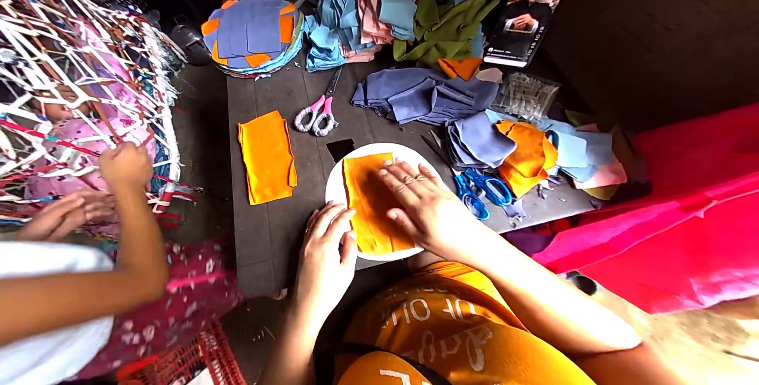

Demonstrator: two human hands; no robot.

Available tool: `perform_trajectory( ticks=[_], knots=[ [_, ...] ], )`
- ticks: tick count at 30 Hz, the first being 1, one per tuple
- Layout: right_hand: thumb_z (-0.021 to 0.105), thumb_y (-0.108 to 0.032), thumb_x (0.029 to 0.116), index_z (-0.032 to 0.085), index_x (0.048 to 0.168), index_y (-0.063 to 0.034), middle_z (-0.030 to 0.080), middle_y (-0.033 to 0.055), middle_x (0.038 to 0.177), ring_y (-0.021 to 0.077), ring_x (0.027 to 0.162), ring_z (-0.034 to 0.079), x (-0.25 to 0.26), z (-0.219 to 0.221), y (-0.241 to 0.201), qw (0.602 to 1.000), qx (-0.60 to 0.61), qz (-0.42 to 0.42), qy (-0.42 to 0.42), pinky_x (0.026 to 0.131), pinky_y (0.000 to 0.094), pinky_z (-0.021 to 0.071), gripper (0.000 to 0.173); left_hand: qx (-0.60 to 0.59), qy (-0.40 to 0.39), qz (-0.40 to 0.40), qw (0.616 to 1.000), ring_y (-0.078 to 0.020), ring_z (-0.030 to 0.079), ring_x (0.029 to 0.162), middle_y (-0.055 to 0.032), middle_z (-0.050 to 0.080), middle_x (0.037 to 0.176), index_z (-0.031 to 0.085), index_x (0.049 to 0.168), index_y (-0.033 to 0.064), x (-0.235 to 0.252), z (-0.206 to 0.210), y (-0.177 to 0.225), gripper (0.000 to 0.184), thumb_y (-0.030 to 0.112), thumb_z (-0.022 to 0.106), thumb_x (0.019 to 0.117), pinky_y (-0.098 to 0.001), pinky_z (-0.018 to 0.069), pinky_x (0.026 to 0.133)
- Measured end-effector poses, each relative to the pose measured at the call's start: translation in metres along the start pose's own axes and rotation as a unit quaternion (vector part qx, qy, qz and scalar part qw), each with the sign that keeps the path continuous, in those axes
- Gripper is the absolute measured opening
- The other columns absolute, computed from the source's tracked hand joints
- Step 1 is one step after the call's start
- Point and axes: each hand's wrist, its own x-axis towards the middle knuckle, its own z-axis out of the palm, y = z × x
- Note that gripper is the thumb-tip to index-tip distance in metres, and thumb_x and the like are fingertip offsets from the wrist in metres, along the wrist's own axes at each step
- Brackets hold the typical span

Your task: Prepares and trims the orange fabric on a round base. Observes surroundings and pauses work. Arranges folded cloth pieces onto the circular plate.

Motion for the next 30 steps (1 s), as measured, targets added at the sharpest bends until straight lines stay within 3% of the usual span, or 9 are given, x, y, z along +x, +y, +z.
perform_trajectory(
  ticks=[3, 5, 7, 9, 13, 17, 21, 25, 30],
  knots=[
    [0.047, -0.030, 0.1043, 0.063, 0.135, -0.0012, 0.062, 0.0167, 0.139, 0.0353, 0.127, 0.061, -0.022, -0.021, 0.014, 0.994, -0.014, 0.053, 0.092, 0.102, 0.0537, 0.0492, 0.045, -0.011, 0.008, -0.007, 1.000, -0.0291, 0.061, 0.129, -0.0149, 0.069, 0.128, 0.071, 0.122, 0.0024, 0.000, -0.001, 0.001, 0.035, 0.009, 0.051, 0.0941, -0.0486, 0.0406, 0.115],
    [0.052, -0.026, 0.1017, 0.067, 0.127, 0.0007, 0.066, 0.0196, 0.130, 0.0387, 0.114, 0.065, -0.038, -0.034, 0.023, 0.989, -0.026, 0.081, 0.120, 0.093, 0.0548, 0.0520, 0.040, -0.033, 0.033, -0.014, 0.999, -0.0265, 0.062, 0.127, -0.0153, 0.071, 0.125, 0.071, 0.121, 0.0009, -0.001, -0.001, 0.002, 0.035, 0.008, 0.051, 0.0944, -0.0437, 0.0429, 0.113],
    [0.052, -0.026, 0.1010, 0.068, 0.124, 0.0014, 0.068, 0.0209, 0.125, 0.0391, 0.109, 0.066, -0.052, -0.042, 0.027, 0.986, -0.033, 0.088, 0.137, 0.092, 0.0538, 0.0518, 0.040, -0.051, 0.073, -0.023, 0.996, -0.0223, 0.065, 0.121, -0.0165, 0.071, 0.121, 0.072, 0.117, -0.0013, 0.001, -0.005, -0.001, 0.031, 0.008, 0.052, 0.0954, -0.0346, 0.0497, 0.106],
    [0.052, -0.027, 0.1011, 0.070, 0.122, 0.0012, 0.069, 0.0214, 0.121, 0.0383, 0.105, 0.067, -0.063, -0.043, 0.030, 0.984, -0.034, 0.081, 0.157, 0.090, 0.0511, 0.0515, 0.039, -0.008, 0.102, -0.040, 0.994, -0.0240, 0.068, 0.115, -0.0167, 0.072, 0.118, 0.073, 0.114, -0.0013, 0.009, -0.019, -0.006, 0.028, 0.009, 0.053, 0.0968, -0.0379, 0.0538, 0.098],
    [0.050, -0.027, 0.1018, 0.071, 0.119, 0.0003, 0.071, 0.0216, 0.117, 0.0368, 0.101, 0.066, -0.076, -0.043, 0.033, 0.983, -0.027, 0.064, 0.170, 0.089, 0.0458, 0.0507, 0.038, 0.096, 0.077, -0.151, 0.981, -0.0394, 0.064, 0.117, -0.0255, 0.064, 0.128, 0.065, 0.128, -0.0031, 0.046, -0.075, -0.034, 0.031, 0.012, 0.054, 0.1032, -0.0561, 0.0503, 0.099],
    [0.050, -0.026, 0.1018, 0.071, 0.119, 0.0005, 0.071, 0.0214, 0.118, 0.0375, 0.105, 0.066, -0.077, -0.039, 0.032, 0.983, -0.022, 0.060, 0.174, 0.091, 0.0458, 0.0509, 0.038, 0.106, 0.073, -0.224, 0.966, -0.0419, 0.065, 0.113, -0.0292, 0.066, 0.121, 0.065, 0.124, -0.0070, 0.099, -0.099, -0.076, 0.031, 0.014, 0.056, 0.1041, -0.0572, 0.0477, 0.101],
    [0.050, -0.026, 0.1006, 0.071, 0.118, -0.0001, 0.071, 0.0202, 0.118, 0.0358, 0.102, 0.067, -0.075, -0.034, 0.027, 0.982, -0.014, 0.053, 0.179, 0.089, 0.0443, 0.0510, 0.038, 0.101, 0.016, -0.236, 0.966, -0.0424, 0.063, 0.115, -0.0266, 0.068, 0.116, 0.070, 0.118, -0.0028, 0.130, -0.099, -0.098, 0.027, 0.016, 0.059, 0.1026, -0.0614, 0.0443, 0.102],
    [0.049, -0.026, 0.1002, 0.072, 0.117, 0.0000, 0.072, 0.0197, 0.117, 0.0367, 0.103, 0.067, -0.078, -0.031, 0.029, 0.983, -0.014, 0.050, 0.176, 0.089, 0.0449, 0.0524, 0.038, 0.133, 0.000, -0.272, 0.953, -0.0444, 0.060, 0.119, -0.0260, 0.066, 0.122, 0.067, 0.128, 0.0009, 0.143, -0.096, -0.100, 0.033, 0.021, 0.060, 0.1027, -0.0641, 0.0432, 0.101],
    [0.048, -0.028, 0.0985, 0.074, 0.113, -0.0013, 0.073, 0.0174, 0.114, 0.0363, 0.099, 0.069, -0.078, -0.025, 0.035, 0.981, -0.024, 0.040, 0.189, 0.085, 0.0460, 0.0541, 0.040, 0.158, 0.028, -0.303, 0.939, -0.0440, 0.062, 0.114, -0.0250, 0.065, 0.122, 0.071, 0.116, 0.0027, 0.152, -0.090, -0.096, 0.026, 0.022, 0.063, 0.1002, -0.0659, 0.0470, 0.094]
  ],
)
